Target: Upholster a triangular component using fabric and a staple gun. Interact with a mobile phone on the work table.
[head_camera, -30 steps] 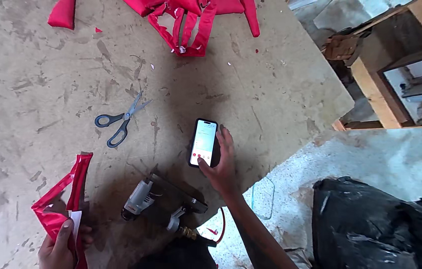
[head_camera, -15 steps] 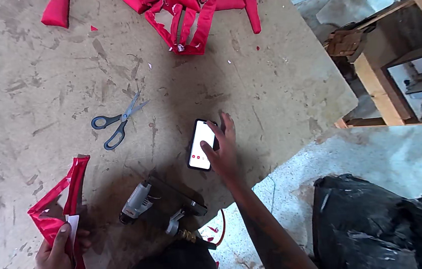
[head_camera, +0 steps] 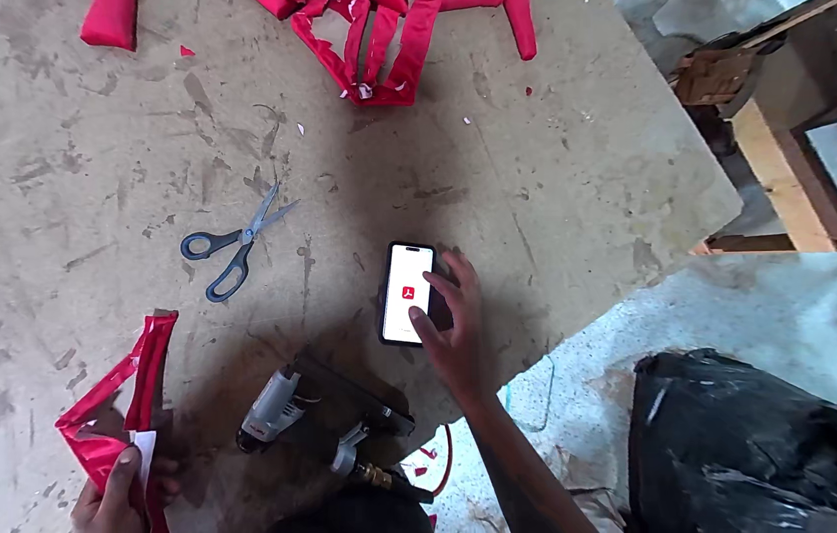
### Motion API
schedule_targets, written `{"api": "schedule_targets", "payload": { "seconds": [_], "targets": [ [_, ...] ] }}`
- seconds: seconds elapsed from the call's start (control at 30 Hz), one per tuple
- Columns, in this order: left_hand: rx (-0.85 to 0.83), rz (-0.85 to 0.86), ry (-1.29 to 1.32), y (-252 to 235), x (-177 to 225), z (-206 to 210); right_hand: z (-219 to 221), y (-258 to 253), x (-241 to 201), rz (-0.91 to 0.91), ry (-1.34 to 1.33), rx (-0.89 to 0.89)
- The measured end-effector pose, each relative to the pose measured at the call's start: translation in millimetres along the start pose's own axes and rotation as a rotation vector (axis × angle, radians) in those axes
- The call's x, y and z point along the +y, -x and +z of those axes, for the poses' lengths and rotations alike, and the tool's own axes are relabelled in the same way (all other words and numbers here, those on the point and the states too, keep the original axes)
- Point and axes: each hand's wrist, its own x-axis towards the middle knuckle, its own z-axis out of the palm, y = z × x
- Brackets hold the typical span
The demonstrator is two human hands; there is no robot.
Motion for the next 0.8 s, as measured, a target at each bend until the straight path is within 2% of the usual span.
{"api": "schedule_targets", "payload": {
  "seconds": [0.13, 0.3, 0.53, 0.8],
  "targets": [
    [-0.022, 0.001, -0.005, 1, 2, 1, 12, 34, -17, 0.174, 0.135, 0.041],
    [-0.038, 0.01, -0.017, 1, 3, 2, 29, 42, -35, 0.194, 0.411, 0.027],
    [-0.029, 0.0, -0.017, 2, 3, 3, 33, 43, -30, 0.146, 0.417, 0.057],
    [-0.028, -0.004, -0.006, 3, 2, 3, 29, 45, -30, 0.138, 0.301, 0.078]
  ]
}}
